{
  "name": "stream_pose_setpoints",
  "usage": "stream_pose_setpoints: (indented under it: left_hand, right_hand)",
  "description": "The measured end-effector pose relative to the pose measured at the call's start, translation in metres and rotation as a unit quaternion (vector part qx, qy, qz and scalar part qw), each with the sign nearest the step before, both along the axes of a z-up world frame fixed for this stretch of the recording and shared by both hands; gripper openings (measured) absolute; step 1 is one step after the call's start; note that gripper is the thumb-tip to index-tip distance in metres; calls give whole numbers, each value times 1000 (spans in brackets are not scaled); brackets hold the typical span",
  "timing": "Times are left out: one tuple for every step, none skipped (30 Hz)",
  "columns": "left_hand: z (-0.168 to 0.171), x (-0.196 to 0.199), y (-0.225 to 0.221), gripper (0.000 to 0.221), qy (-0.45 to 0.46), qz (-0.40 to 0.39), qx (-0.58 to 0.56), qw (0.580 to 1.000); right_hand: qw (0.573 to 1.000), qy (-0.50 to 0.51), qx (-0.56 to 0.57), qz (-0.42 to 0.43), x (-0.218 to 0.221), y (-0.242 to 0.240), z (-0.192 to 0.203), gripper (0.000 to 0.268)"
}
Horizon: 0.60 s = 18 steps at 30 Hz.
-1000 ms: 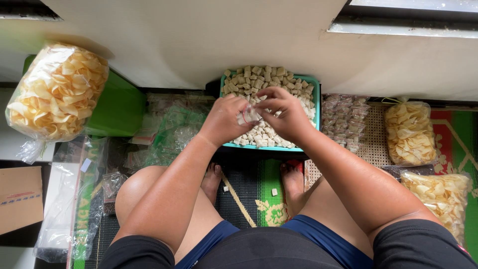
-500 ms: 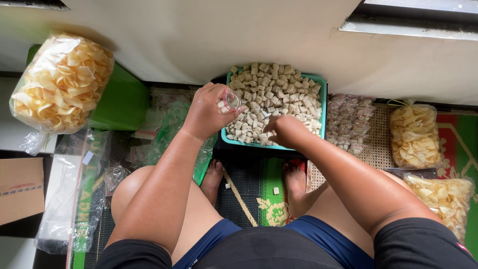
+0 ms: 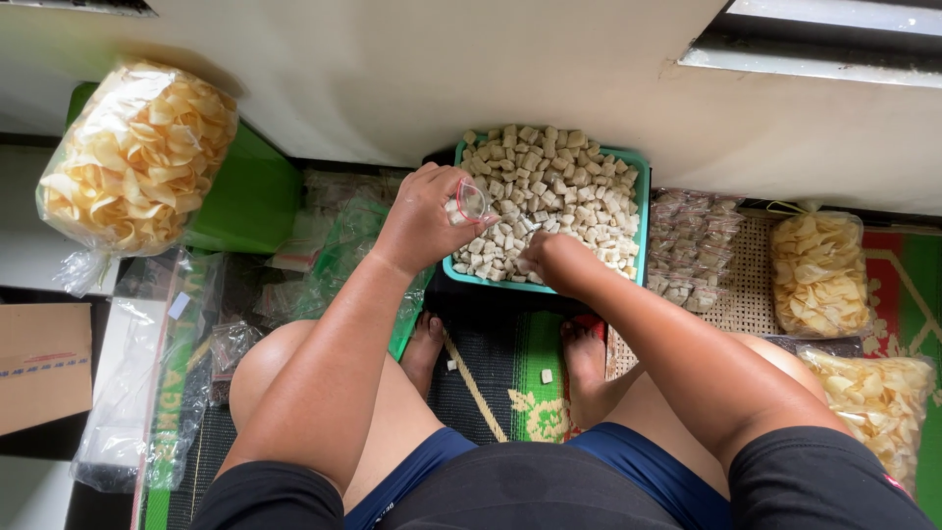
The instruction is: The person sits on a mat and repeatedly picks small white cubes from a green tray, places them into small clear plastic bags, and sets the filled bags aside. The person handles the cubes and bags by hand without using tools.
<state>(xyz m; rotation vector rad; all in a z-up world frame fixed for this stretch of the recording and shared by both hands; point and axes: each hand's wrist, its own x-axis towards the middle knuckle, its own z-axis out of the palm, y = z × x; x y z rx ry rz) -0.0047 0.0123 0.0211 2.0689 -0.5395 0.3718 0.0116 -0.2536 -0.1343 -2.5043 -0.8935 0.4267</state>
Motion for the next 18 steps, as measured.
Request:
stream_pose_setpoints:
  left_hand:
    - [-3, 0, -1, 31, 0, 0, -1, 1000]
    - [-7, 0, -3, 35, -7, 7, 6, 1000]
    - [-9, 1, -3, 39, -14, 15, 13, 1000]
    - [-9, 1, -3, 39, -16, 17, 13, 1000]
    - [-10, 0, -5, 39, -18, 16, 16, 1000]
    - [-10, 0, -8, 39, -21, 15, 18, 1000]
    - [-15, 0, -10, 39, -22, 14, 18, 999]
    - [-20, -1, -13, 41, -19, 15, 37, 999]
    - [-24, 0, -16, 43, -18, 15, 56, 998]
    - [-25, 0, -19, 43, -20, 15, 56, 998]
    - [-26, -1, -23, 43, -17, 16, 77, 997]
    - [-28, -2, -27, 45, -13, 17, 98, 995]
    - [-30, -3, -31, 45, -13, 15, 98, 995]
    - [-31, -4, -35, 42, -5, 10, 104, 995]
    - [-33, -5, -40, 39, 2, 4, 110, 994]
    - [-34, -5, -45, 39, 3, 2, 111, 994]
    - [-36, -5, -50, 38, 1, -4, 122, 993]
    - [-38, -6, -54, 38, -1, -9, 133, 991]
  right_hand:
    - [1000, 0, -1, 0, -1, 4, 18, 16]
    - [998, 11, 46, -43, -1, 7, 36, 15]
    - [992, 22, 94, -83, -1, 12, 54, 14]
    - [992, 21, 94, -81, -1, 14, 73, 14]
    - [980, 40, 143, -132, -1, 15, 91, 11]
    - [963, 60, 191, -181, -2, 15, 109, 13]
    - [963, 59, 191, -182, -6, 14, 122, 13]
    - [949, 64, 231, -205, -10, 12, 136, 15]
    - [933, 67, 270, -228, -13, 10, 150, 18]
    - [933, 65, 271, -228, -14, 12, 157, 18]
    - [929, 25, 314, -196, -16, 13, 163, 17]
    - [920, -16, 356, -164, -19, 14, 169, 17]
    - [920, -16, 356, -166, -20, 15, 168, 17]
    - [929, -44, 334, -155, -20, 15, 167, 17]
    - [936, -72, 313, -144, -21, 16, 165, 17]
    - [936, -72, 313, -146, -21, 17, 161, 17]
    - [939, -98, 296, -143, -20, 18, 158, 18]
    - [942, -125, 278, -140, -20, 18, 154, 18]
